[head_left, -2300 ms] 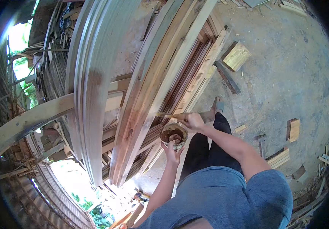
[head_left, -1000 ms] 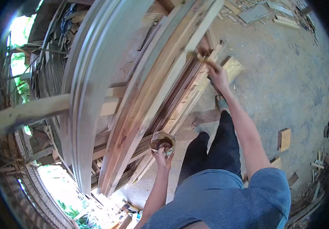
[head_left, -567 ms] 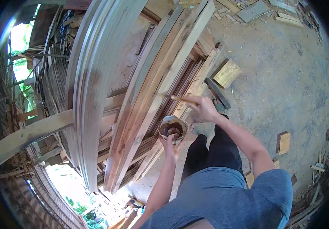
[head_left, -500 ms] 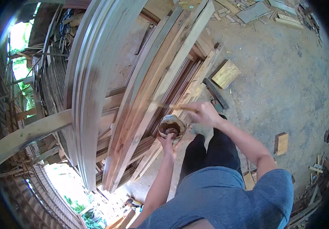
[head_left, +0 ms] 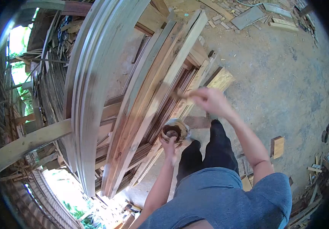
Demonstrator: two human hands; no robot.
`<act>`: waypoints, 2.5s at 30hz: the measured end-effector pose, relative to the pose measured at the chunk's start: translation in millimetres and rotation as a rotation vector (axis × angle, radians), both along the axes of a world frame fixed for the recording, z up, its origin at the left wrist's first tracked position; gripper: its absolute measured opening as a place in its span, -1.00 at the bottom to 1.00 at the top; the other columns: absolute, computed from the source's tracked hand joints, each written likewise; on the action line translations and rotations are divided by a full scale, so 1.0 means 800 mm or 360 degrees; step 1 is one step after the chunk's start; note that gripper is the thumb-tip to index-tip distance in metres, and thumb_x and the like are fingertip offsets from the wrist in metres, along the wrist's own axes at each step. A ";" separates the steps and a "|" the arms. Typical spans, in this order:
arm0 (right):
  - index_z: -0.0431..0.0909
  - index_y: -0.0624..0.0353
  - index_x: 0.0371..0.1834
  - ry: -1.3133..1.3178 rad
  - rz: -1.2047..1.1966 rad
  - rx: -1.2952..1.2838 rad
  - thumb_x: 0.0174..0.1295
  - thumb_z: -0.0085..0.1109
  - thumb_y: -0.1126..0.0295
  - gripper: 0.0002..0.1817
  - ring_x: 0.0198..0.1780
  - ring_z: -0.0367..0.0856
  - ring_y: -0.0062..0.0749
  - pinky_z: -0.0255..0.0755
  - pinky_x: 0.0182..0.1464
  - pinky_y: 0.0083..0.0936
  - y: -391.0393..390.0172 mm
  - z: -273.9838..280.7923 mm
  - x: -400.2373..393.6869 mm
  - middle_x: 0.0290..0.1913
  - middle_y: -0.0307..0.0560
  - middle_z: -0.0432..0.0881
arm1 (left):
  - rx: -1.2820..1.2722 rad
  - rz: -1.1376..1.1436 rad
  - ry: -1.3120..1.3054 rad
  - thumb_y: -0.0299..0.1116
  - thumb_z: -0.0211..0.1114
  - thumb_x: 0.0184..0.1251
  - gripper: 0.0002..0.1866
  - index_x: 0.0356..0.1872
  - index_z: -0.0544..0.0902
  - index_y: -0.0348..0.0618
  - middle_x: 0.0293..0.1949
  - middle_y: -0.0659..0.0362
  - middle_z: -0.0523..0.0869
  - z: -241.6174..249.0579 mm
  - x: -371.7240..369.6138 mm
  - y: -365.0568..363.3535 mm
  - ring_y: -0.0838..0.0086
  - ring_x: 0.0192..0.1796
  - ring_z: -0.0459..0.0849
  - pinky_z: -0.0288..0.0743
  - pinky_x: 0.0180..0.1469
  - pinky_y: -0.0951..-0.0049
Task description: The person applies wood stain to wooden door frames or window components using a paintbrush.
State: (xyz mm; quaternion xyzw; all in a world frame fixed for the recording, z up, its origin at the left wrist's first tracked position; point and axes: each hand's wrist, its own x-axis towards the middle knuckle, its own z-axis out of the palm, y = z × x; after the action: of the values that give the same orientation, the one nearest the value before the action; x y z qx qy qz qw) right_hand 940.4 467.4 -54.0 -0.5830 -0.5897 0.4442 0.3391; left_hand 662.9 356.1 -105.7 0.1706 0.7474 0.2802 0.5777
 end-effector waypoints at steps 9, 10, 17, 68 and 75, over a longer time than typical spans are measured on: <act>0.67 -0.04 -0.06 -0.0135 -0.0551 0.0112 0.21 0.21 0.19 -0.73 -0.21 0.67 -0.07 0.54 -0.18 -0.29 0.049 -0.119 -0.034 -0.17 -0.07 0.70 | -0.0164 0.0218 -0.0139 -0.43 0.23 0.15 -0.11 0.40 -0.11 0.41 0.32 0.16 0.16 -0.005 -0.029 -0.010 0.20 0.23 0.37 0.63 -0.11 0.03; 0.67 -0.08 -0.06 -0.0094 -0.0254 0.0182 0.21 0.21 0.19 -0.74 -0.20 0.67 -0.08 0.54 -0.18 -0.28 0.043 -0.116 -0.037 -0.18 -0.08 0.70 | -0.0161 0.0198 -0.0154 -0.42 0.23 0.16 -0.11 0.41 -0.11 0.41 0.31 0.16 0.17 -0.002 -0.027 -0.010 0.20 0.21 0.39 0.62 -0.12 0.04; 0.66 -0.18 0.00 0.0029 -0.0180 -0.0031 0.21 0.20 0.23 -0.72 -0.15 0.69 -0.27 0.53 -0.08 -0.38 0.115 -0.186 0.057 -0.09 -0.13 0.70 | -0.0224 0.0125 -0.0136 -0.38 0.18 0.15 -0.26 0.29 0.01 0.40 0.23 0.17 0.30 0.005 -0.012 -0.004 0.22 0.17 0.47 0.55 -0.05 0.03; 0.60 -0.20 0.04 -0.0065 0.0123 0.0187 0.13 0.20 0.39 -0.63 -0.28 0.64 -0.11 0.52 -0.27 -0.27 0.018 -0.216 0.006 -0.16 -0.17 0.68 | -0.0272 0.0017 -0.0168 -0.43 0.19 0.17 -0.09 0.42 -0.17 0.41 0.33 0.11 0.15 0.007 0.003 0.001 0.12 0.28 0.35 0.51 0.04 -0.13; 0.63 -0.16 0.04 -0.0189 -0.0515 0.0229 0.22 0.19 0.30 -0.70 -0.19 0.70 -0.25 0.54 -0.20 -0.35 0.149 -0.211 0.140 -0.10 -0.10 0.69 | -0.0283 0.0091 -0.0148 -0.41 0.20 0.17 -0.11 0.41 -0.14 0.42 0.33 0.11 0.15 0.021 0.007 -0.004 0.11 0.27 0.36 0.50 0.05 -0.13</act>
State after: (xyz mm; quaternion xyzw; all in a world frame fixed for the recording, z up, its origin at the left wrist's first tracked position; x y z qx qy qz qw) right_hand 1052.2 586.2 -222.6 -0.6698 -0.5374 0.3053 0.4115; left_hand 668.7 352.6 -89.2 0.0840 0.7463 0.2366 0.6164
